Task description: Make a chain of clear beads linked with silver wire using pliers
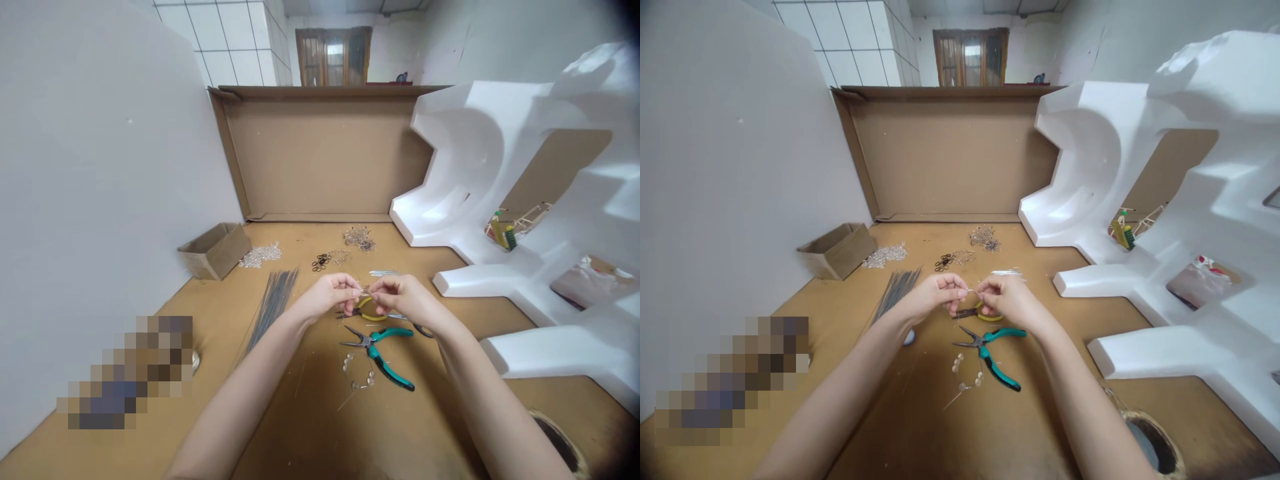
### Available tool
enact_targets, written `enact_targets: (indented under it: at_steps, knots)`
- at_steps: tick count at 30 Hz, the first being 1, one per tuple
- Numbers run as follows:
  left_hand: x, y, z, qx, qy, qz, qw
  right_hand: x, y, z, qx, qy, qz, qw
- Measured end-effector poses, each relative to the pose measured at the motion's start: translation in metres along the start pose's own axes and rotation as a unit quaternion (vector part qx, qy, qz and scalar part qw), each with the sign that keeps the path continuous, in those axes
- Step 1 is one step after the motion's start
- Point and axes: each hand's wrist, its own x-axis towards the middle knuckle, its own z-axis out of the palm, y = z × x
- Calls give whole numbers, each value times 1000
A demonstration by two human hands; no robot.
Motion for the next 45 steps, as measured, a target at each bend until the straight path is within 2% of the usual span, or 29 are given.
enact_targets:
  at_steps: [8, 15, 21, 36, 45]
  knots:
    - [-1, 4, 6, 64, 9, 3, 998, 2, 4, 2, -24, -4, 11, 1000]
    - [2, -3, 8, 34, 24, 48, 998, 6, 3, -2, 72, -21, 8, 997]
    - [4, -3, 9, -12, 42, 72, 996, 6, 2, -9, 107, -39, 5, 993]
    - [-1, 2, 1, 36, -28, -23, 999, 2, 3, -7, 37, -80, 14, 996]
    - [-4, 6, 6, 58, -24, -14, 998, 4, 6, -3, 63, -69, 23, 995]
